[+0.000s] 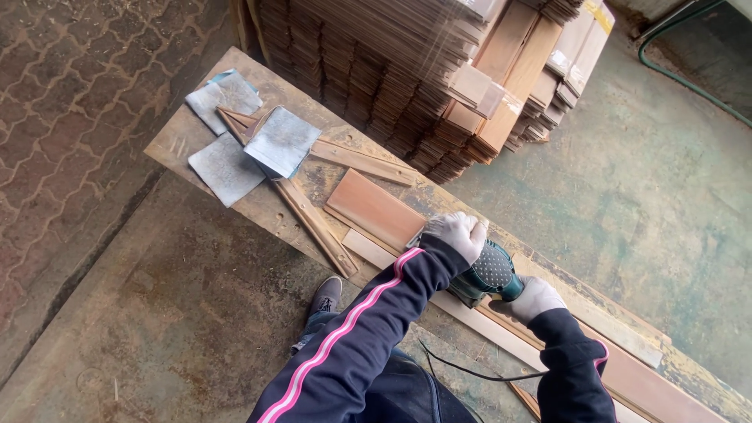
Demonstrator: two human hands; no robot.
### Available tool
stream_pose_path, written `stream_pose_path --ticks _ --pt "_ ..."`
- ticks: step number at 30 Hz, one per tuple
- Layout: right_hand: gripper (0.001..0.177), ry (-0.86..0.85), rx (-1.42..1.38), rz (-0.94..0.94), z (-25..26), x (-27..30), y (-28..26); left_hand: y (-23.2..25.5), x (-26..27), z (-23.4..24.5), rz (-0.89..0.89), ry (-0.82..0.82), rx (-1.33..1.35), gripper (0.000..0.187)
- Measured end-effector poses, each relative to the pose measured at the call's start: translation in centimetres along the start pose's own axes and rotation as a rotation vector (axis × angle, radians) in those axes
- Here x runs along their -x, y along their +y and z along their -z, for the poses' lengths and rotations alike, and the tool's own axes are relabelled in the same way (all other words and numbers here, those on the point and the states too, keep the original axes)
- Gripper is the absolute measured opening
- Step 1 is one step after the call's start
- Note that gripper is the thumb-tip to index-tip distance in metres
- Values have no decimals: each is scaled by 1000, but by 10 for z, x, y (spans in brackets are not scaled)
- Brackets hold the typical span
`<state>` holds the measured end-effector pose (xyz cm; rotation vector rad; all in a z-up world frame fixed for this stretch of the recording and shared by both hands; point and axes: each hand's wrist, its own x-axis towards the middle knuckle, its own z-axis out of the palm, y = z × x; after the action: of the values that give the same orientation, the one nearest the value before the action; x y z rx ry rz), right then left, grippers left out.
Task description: Sanding long wooden planks using an electric orbital sander at a workbench.
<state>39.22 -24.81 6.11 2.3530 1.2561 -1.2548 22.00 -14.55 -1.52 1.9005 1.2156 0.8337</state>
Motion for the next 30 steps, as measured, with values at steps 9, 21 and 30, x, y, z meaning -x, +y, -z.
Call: stream_pose_path --ticks 9,21,30 --pt "48 79 211 9 1 11 7 59 -14 48 166 -558 -280 66" --pt "47 19 307 92 11 7 -24 32 7 59 157 -210 -54 55" --pt "54 16 292 127 12 13 -72 12 -5 89 222 -231 -96 55"
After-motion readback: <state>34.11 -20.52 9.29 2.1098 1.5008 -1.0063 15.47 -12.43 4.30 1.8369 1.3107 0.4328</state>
